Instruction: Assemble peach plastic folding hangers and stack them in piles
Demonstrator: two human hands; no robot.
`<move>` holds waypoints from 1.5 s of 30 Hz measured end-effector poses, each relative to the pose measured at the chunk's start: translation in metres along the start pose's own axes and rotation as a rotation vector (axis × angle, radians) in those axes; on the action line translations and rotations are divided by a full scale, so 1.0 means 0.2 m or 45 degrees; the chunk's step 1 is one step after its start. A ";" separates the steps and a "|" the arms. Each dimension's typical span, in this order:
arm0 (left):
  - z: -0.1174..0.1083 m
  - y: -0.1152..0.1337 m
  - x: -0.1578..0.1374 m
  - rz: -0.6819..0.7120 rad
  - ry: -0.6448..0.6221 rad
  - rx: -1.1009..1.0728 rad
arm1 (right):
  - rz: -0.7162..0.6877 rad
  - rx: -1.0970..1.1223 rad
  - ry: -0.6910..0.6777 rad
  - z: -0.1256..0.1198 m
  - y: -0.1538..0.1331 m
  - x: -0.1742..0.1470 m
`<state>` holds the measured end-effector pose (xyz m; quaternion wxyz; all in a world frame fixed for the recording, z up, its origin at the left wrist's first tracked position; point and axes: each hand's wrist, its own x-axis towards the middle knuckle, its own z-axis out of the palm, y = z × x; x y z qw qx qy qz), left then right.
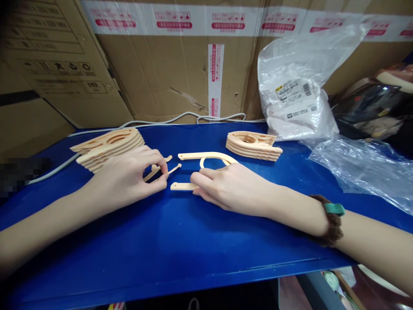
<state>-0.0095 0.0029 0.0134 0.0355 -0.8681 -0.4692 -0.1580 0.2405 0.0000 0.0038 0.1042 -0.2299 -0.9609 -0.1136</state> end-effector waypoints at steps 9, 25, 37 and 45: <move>-0.01 0.01 -0.01 0.245 -0.021 0.216 | 0.044 0.207 -0.060 0.00 0.01 0.00; -0.04 0.03 -0.03 0.165 0.136 -0.283 | 0.136 0.177 -0.036 0.00 0.01 -0.01; -0.01 0.03 -0.03 0.205 -0.181 -0.286 | 0.063 0.241 -0.102 0.02 0.03 0.00; 0.00 0.04 -0.02 0.141 -0.269 -0.430 | 0.091 0.137 -0.048 0.02 0.03 -0.01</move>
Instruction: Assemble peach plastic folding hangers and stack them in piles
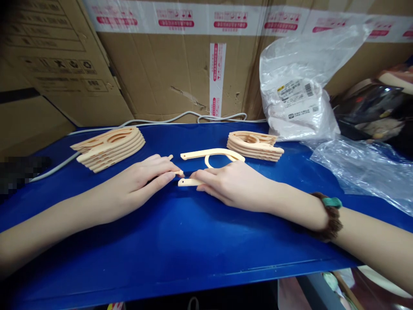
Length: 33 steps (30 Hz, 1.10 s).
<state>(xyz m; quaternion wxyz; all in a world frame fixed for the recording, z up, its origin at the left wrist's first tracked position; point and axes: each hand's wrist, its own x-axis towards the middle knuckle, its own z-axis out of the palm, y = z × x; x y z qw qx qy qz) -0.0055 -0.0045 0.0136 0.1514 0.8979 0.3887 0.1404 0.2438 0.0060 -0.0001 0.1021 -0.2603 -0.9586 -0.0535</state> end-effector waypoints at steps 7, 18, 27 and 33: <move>0.00 0.03 -0.01 -0.051 -0.080 0.015 | 0.013 0.018 0.051 0.00 0.00 0.00; 0.02 0.05 -0.02 0.020 -0.137 0.311 | -0.082 -0.053 0.218 -0.01 -0.05 0.01; 0.03 0.04 -0.02 0.029 0.005 0.501 | -0.090 -0.104 0.276 -0.03 -0.06 0.01; 0.04 0.04 -0.02 -0.007 -0.018 0.689 | -0.035 0.010 0.148 -0.02 -0.06 0.01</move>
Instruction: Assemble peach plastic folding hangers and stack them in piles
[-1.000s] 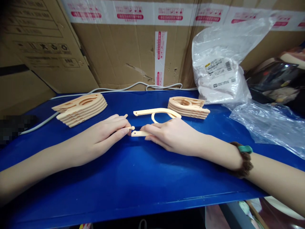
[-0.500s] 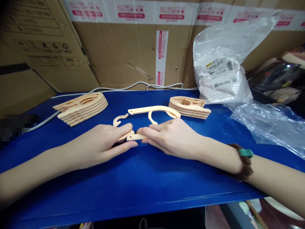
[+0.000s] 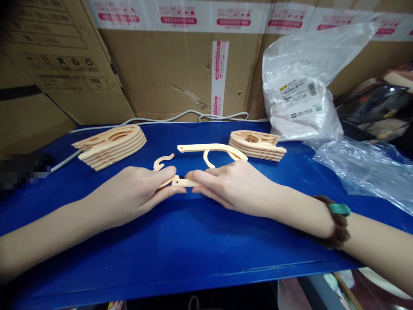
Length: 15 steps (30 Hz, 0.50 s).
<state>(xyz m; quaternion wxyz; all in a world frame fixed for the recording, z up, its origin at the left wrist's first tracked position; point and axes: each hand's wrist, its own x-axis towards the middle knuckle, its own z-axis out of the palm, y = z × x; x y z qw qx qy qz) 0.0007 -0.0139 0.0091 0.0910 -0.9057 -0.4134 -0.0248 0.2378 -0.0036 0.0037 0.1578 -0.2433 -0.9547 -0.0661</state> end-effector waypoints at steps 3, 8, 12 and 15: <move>-0.02 0.01 0.01 0.001 -0.054 0.087 | 0.064 0.038 -0.100 0.00 0.00 0.00; -0.02 0.01 0.00 0.042 -0.051 0.196 | 0.067 0.027 -0.149 0.00 0.00 0.01; -0.02 0.01 0.00 0.049 -0.063 0.231 | 0.086 0.047 -0.161 0.00 0.01 0.01; -0.02 0.01 0.01 0.064 -0.050 0.241 | 0.093 0.063 -0.171 0.00 0.01 0.00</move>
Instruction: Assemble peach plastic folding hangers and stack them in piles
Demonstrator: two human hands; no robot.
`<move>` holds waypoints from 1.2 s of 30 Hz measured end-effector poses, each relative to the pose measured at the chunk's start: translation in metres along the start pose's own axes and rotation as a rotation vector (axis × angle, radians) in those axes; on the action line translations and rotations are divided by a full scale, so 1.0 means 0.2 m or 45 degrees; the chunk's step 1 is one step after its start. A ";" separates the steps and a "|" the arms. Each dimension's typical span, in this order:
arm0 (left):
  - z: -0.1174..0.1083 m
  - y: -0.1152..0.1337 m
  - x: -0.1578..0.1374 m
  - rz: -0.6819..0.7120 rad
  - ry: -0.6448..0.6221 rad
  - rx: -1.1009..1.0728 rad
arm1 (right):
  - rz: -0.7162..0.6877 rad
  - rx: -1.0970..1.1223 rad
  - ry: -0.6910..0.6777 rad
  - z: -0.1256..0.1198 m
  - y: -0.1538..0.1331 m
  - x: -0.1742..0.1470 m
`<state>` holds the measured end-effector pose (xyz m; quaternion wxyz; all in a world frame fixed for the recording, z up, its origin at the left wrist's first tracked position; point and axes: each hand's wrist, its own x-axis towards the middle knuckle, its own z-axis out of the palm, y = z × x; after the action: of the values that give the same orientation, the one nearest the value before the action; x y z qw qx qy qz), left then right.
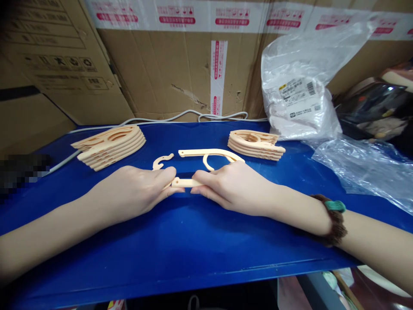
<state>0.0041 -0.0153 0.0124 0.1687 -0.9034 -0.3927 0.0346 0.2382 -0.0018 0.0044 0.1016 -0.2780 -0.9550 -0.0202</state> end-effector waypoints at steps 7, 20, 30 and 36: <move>0.04 -0.01 -0.01 0.164 0.337 0.064 | 0.010 0.160 -0.069 -0.02 0.00 0.01; 0.04 0.01 -0.02 0.261 0.590 0.271 | 0.082 0.432 -0.199 -0.06 0.01 0.02; 0.04 -0.02 -0.02 0.219 0.450 -0.092 | 0.013 0.065 -0.070 -0.03 0.00 0.00; 0.08 -0.04 -0.03 0.186 0.380 -0.314 | 0.023 0.016 -0.067 0.00 0.00 0.00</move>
<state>-0.0083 -0.0096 -0.0006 0.1100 -0.9384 -0.2980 -0.1358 0.2379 -0.0024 0.0052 0.0785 -0.2866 -0.9548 -0.0060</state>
